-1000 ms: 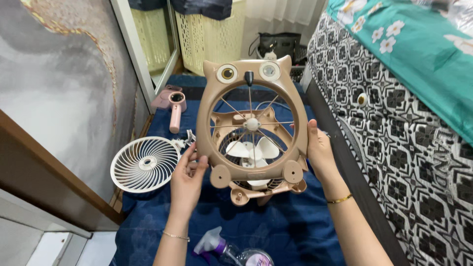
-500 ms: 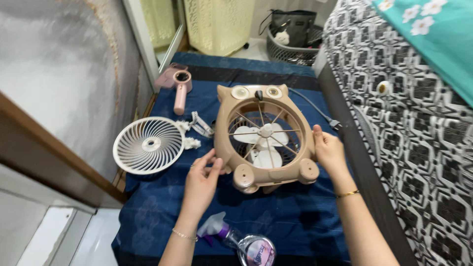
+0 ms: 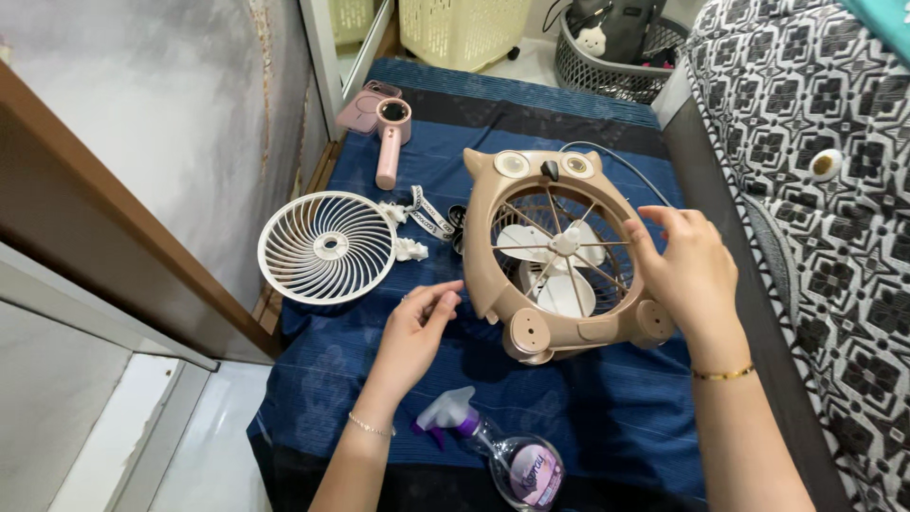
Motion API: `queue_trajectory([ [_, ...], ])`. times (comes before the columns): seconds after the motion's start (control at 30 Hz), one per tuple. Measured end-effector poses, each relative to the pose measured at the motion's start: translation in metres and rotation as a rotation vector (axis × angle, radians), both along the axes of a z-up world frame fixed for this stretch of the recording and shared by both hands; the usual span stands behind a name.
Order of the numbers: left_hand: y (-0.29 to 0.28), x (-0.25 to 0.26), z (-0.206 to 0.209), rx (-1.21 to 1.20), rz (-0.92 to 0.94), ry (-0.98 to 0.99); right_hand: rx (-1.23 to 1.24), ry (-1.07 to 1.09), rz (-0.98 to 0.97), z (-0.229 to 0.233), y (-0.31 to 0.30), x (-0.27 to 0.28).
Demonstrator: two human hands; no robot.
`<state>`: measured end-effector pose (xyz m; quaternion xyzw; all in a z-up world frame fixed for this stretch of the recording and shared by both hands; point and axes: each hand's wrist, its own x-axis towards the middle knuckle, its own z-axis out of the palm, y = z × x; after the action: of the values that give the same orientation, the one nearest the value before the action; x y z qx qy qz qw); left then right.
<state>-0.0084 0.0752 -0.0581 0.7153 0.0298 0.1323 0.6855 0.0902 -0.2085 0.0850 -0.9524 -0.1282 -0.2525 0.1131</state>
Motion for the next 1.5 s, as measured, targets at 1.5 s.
queue_trajectory([
  [1.5, -0.028, 0.084, 0.016, -0.373, 0.198, -0.036, 0.816, 0.481, 0.431, 0.048, 0.037, -0.118],
])
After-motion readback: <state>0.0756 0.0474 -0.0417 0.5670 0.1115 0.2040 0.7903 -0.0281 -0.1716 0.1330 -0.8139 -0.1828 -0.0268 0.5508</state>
